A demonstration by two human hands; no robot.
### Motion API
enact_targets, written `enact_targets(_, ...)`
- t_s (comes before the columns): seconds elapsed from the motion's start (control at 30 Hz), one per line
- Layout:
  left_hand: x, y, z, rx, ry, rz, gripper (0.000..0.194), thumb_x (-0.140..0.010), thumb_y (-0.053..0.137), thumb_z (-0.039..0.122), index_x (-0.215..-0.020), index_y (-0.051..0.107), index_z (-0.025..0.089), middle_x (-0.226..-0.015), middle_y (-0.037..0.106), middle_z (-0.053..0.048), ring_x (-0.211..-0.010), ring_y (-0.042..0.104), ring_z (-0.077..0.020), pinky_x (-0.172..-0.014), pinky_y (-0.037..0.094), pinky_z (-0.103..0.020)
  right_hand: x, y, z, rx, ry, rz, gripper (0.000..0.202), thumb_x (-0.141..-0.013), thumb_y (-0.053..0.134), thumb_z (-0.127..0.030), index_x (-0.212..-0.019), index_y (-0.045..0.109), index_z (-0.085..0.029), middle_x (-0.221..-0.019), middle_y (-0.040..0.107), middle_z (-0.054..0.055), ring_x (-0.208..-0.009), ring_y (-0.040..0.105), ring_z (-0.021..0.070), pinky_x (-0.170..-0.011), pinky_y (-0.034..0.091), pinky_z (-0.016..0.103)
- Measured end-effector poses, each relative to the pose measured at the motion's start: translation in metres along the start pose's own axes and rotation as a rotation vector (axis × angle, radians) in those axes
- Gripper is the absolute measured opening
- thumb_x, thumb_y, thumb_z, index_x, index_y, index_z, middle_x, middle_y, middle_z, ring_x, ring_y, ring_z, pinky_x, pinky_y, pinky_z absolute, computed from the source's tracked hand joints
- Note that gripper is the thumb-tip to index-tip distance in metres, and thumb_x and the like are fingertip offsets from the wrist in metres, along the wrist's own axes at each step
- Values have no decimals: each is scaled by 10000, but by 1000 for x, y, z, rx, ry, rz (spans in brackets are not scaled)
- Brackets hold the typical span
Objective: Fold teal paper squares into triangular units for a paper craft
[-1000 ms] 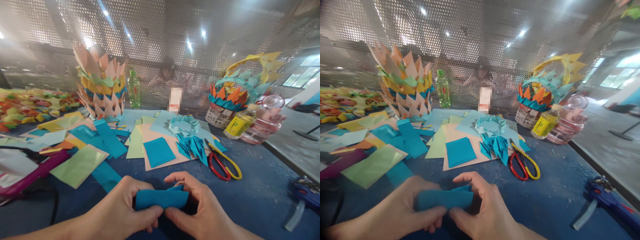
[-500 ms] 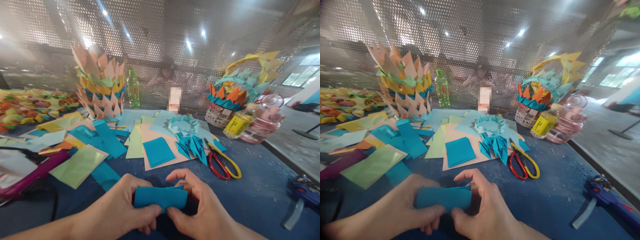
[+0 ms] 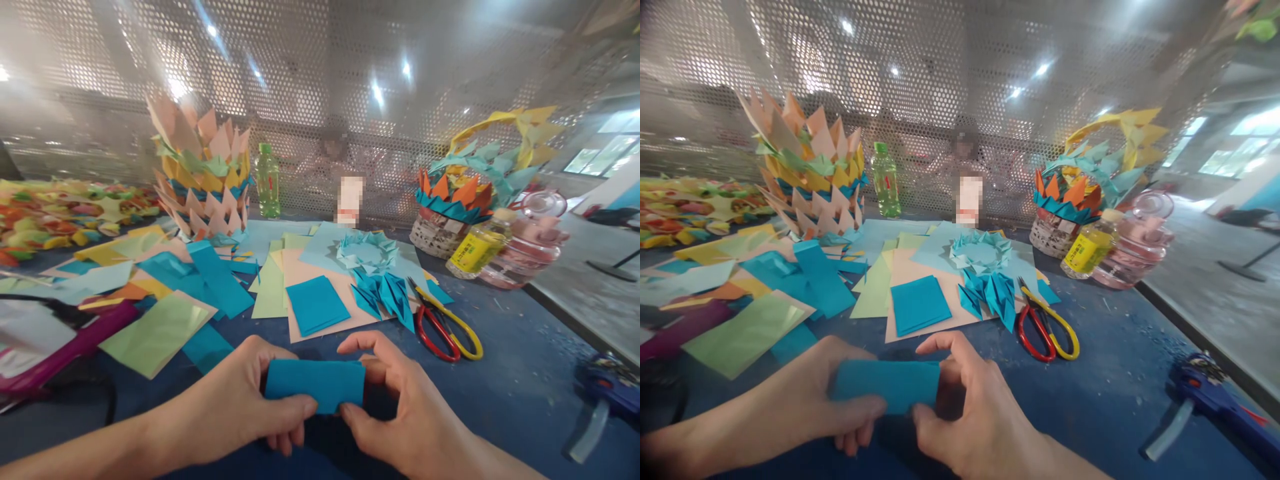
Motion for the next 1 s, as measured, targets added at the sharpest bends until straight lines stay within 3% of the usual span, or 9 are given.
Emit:
enact_targets(0.43,-2,-9,3,-29,13,42,196,-781,681,341,-683,660,172,-602,726,27,-531,685,-119,-511,520,-170,-4,-6,9,66,-2,28,443,-727,657,-165,-1142,535,-259,-746,713,-33,-718,667,175,-733,520,306)
enact_targets(1.0,-3,-18,4,-49,34,90,219,-779,689,346,-656,654,168,-583,724,17,-506,677,-116,-484,511,-159,-8,-15,2,33,-99,22,431,-764,624,-119,-1159,506,-246,-756,725,-48,-698,693,148,-707,521,263)
Point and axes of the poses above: each hand's wrist, its own x-axis away from the middle knuckle, its own y-axis out of the palm, z = x × y, the point moved 7 cm from there along -x, towards the middle knuckle
